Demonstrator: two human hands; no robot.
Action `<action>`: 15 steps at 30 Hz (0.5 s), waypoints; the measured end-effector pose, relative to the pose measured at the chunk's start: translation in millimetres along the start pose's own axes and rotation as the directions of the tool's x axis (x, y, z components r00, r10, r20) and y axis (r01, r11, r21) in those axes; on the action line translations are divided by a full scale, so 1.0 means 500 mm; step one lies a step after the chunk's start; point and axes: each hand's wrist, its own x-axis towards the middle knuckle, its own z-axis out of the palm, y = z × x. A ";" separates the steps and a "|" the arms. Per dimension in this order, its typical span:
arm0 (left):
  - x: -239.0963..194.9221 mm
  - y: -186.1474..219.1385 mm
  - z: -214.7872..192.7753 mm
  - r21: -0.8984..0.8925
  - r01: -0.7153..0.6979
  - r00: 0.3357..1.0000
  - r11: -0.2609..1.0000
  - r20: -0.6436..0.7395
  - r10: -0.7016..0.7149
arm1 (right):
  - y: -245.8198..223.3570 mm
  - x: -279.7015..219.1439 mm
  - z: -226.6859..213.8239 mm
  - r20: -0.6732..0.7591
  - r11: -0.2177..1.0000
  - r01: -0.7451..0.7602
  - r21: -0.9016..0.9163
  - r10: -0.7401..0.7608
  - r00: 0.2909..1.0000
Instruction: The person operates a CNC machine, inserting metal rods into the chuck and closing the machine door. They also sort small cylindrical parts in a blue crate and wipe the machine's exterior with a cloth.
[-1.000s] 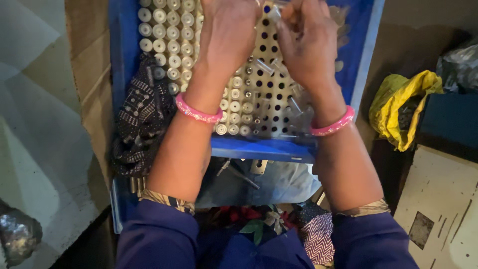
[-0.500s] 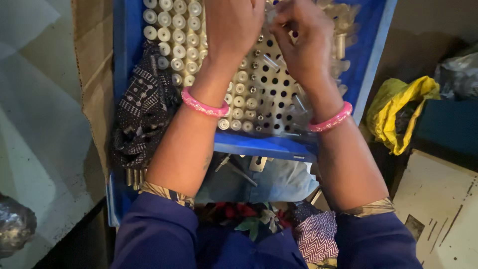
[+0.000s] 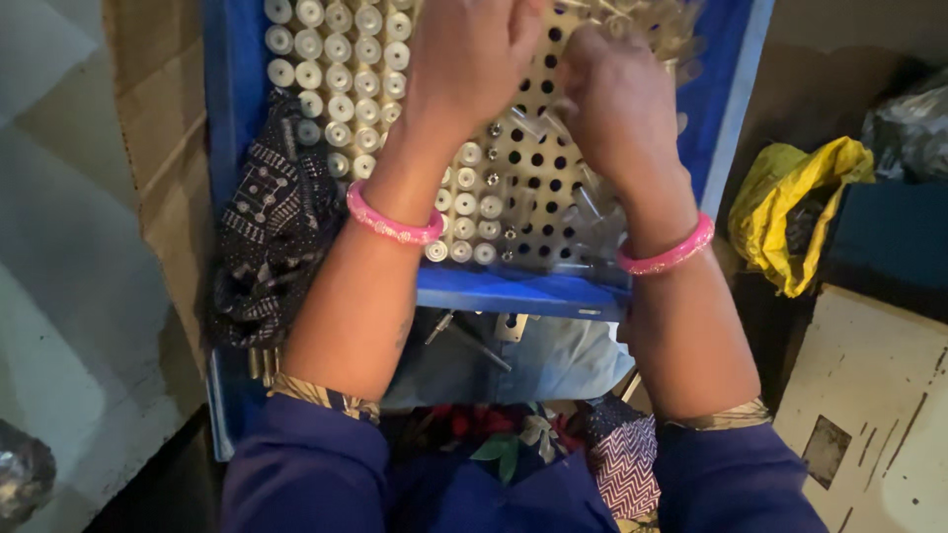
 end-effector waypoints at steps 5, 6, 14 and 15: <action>-0.016 0.039 -0.013 0.097 -0.069 0.957 0.993 0.289 0.038 | 0.023 -0.007 0.018 0.004 0.984 0.143 -0.107 -0.143 0.990; -0.020 0.045 -0.011 0.147 -0.051 0.934 0.988 0.358 -0.005 | 0.025 -0.009 0.018 0.027 0.989 0.132 -0.069 -0.131 0.991; -0.065 0.073 0.043 0.536 -0.132 0.908 0.834 0.403 -0.115 | 0.032 -0.005 0.046 0.069 0.971 0.153 -0.185 -0.143 0.987; -0.068 0.076 0.051 0.590 -0.138 0.904 0.796 0.403 -0.142 | 0.035 -0.004 0.051 0.058 0.967 0.150 -0.207 -0.141 0.988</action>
